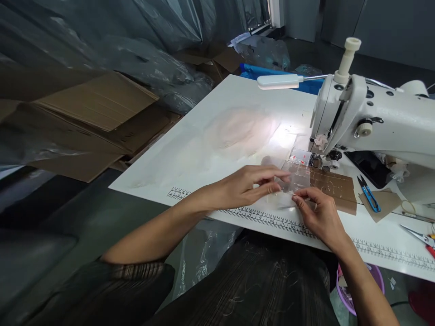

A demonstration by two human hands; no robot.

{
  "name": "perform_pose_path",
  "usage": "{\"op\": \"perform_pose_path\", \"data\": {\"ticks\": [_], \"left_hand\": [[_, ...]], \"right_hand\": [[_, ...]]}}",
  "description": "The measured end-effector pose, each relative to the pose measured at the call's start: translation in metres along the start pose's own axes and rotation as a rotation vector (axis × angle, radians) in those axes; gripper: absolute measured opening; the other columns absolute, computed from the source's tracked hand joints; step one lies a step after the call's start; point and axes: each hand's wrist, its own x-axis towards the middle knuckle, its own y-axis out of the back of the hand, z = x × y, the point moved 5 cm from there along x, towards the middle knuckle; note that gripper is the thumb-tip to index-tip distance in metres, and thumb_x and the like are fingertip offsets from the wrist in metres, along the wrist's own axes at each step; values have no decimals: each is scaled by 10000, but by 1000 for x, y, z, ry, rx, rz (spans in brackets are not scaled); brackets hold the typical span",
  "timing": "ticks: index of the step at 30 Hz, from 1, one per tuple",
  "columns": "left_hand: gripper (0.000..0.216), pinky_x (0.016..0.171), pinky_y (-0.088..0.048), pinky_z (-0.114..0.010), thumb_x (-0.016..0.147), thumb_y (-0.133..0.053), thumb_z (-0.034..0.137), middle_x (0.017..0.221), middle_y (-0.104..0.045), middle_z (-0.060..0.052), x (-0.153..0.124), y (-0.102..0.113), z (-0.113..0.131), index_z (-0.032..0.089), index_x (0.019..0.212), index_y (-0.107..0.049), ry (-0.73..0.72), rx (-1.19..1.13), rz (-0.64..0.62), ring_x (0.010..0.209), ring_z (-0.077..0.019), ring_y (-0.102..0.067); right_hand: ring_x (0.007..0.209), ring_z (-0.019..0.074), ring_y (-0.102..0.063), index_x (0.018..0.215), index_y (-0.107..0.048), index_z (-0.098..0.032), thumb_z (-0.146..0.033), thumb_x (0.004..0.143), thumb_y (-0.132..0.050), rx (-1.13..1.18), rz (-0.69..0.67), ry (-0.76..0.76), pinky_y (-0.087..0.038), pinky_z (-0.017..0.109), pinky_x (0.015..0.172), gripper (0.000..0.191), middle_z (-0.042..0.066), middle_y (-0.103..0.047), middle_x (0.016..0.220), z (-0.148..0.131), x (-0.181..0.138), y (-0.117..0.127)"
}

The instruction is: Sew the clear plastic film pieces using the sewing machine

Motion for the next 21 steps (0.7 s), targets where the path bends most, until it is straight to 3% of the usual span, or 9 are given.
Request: {"op": "perform_pose_path", "data": {"ticks": [2, 4, 7, 9, 11, 15, 16, 17, 21], "left_hand": [[248, 650, -487, -214, 941, -611, 288, 981, -743, -62, 8, -9, -5, 158, 1139, -686, 32, -8, -144, 773, -124, -667], [158, 625, -453, -208, 920, -632, 265, 856, -746, -38, 10, -10, -8, 150, 975, -726, 47, 19, -196, 719, -117, -656], [165, 588, -414, -200, 916, -608, 220, 736, -727, -11, 8, -2, -9, 154, 816, -721, 66, 16, -138, 644, -95, -628], [164, 552, -408, -191, 905, -614, 234, 708, -716, -6, 5, 6, -8, 156, 802, -715, 104, -51, -52, 610, -89, -612], [167, 544, -445, -183, 910, -601, 240, 701, -712, -6, 0, 10, -3, 164, 805, -707, 122, -204, -53, 595, -90, -620], [212, 594, -539, -165, 970, -517, 174, 739, -736, -13, -27, 5, 35, 193, 879, -708, -48, -493, -428, 622, -95, -687], [217, 643, -554, -160, 982, -508, 170, 789, -751, -20, -38, 5, 46, 200, 921, -714, -120, -459, -528, 694, -104, -712], [184, 687, -561, -165, 982, -539, 205, 895, -763, -36, -46, 9, 53, 209, 957, -721, -167, -346, -539, 784, -122, -725], [276, 789, -548, -236, 1008, -504, 370, 1185, -687, -66, -56, 30, 38, 206, 1001, -725, 61, 232, -343, 996, -185, -691]], "right_hand": [[695, 175, -673, 861, -717, -219, -363, 900, -594, 0, 3, 0, -547, 298, 640, 193, 38, -735, 783, 1, 0, -1], [707, 178, -680, 876, -726, -217, -360, 900, -594, -6, 9, -4, -555, 304, 658, 196, 41, -741, 797, 2, -1, -1], [715, 187, -685, 889, -730, -215, -361, 898, -601, -30, 10, -15, -561, 311, 661, 195, 48, -747, 809, 4, -1, -1], [714, 191, -685, 888, -726, -213, -360, 899, -599, -49, 8, -19, -562, 313, 660, 195, 51, -748, 808, 5, 0, -1], [708, 189, -683, 886, -721, -210, -361, 906, -590, -63, 4, -17, -560, 310, 661, 201, 49, -744, 799, 5, 1, -1], [697, 175, -670, 898, -711, -210, -368, 936, -561, -71, 4, 11, -550, 298, 656, 221, 42, -727, 788, 2, -1, 3], [702, 173, -665, 894, -708, -212, -369, 943, -556, -70, -14, 33, -546, 298, 655, 224, 42, -721, 791, 0, -3, 4], [725, 175, -664, 873, -707, -217, -372, 948, -555, -66, -50, 65, -546, 302, 666, 229, 44, -717, 800, -4, -6, 6], [909, 209, -673, 681, -674, -227, -351, 968, -547, -16, -216, 242, -554, 359, 796, 338, 48, -717, 812, -16, -17, 10]]}}
